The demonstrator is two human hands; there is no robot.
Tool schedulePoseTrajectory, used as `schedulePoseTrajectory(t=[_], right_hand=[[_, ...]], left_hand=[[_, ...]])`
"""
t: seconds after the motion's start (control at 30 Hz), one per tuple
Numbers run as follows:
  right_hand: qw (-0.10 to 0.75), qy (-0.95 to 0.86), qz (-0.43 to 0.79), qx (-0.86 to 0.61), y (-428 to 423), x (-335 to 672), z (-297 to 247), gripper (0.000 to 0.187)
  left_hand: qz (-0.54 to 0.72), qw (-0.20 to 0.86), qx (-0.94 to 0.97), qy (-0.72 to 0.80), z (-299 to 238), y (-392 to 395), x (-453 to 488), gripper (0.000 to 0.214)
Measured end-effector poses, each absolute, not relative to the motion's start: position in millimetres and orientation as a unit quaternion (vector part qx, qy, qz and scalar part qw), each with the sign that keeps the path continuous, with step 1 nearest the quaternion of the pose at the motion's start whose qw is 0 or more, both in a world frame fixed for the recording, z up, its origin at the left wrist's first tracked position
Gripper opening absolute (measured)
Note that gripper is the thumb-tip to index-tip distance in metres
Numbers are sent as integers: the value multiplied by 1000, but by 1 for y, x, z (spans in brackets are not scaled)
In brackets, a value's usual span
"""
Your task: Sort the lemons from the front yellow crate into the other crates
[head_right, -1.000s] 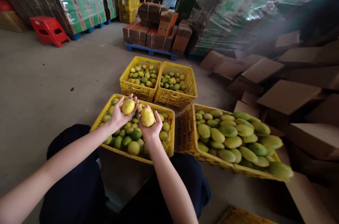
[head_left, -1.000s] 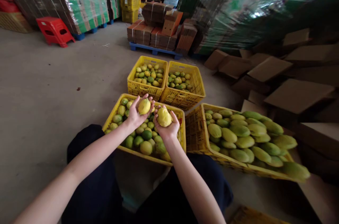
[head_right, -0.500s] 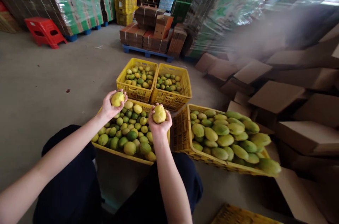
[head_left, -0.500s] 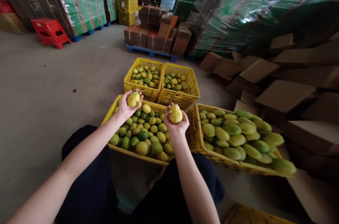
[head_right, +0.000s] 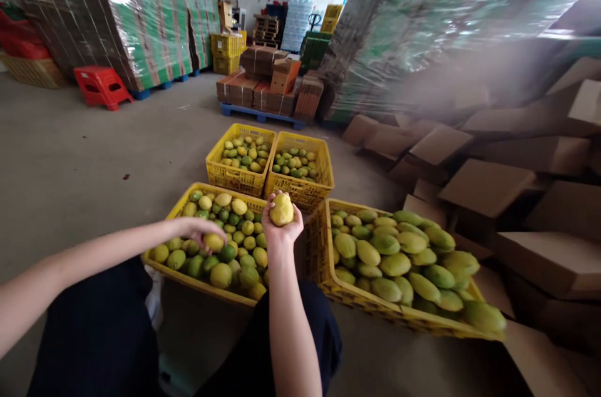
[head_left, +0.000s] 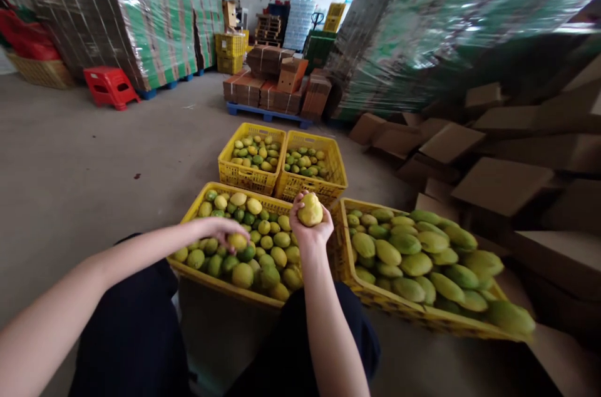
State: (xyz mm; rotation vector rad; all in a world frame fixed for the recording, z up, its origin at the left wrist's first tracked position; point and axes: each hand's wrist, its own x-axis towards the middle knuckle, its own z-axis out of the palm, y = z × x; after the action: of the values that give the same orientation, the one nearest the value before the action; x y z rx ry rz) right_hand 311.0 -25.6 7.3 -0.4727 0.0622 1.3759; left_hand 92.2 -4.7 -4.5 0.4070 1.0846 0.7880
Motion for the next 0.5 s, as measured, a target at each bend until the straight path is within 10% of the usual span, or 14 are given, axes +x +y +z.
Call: schedulePoseTrajectory(t=[0.27,0.5], right_hand=[[733,60,635,-237,-22,310,14,22],[676,5,680,-285,-31,286,19,24]], left_hand=[[482,595,276,581,82,122,53,12],[379,643,319,584,11,58,19,19]])
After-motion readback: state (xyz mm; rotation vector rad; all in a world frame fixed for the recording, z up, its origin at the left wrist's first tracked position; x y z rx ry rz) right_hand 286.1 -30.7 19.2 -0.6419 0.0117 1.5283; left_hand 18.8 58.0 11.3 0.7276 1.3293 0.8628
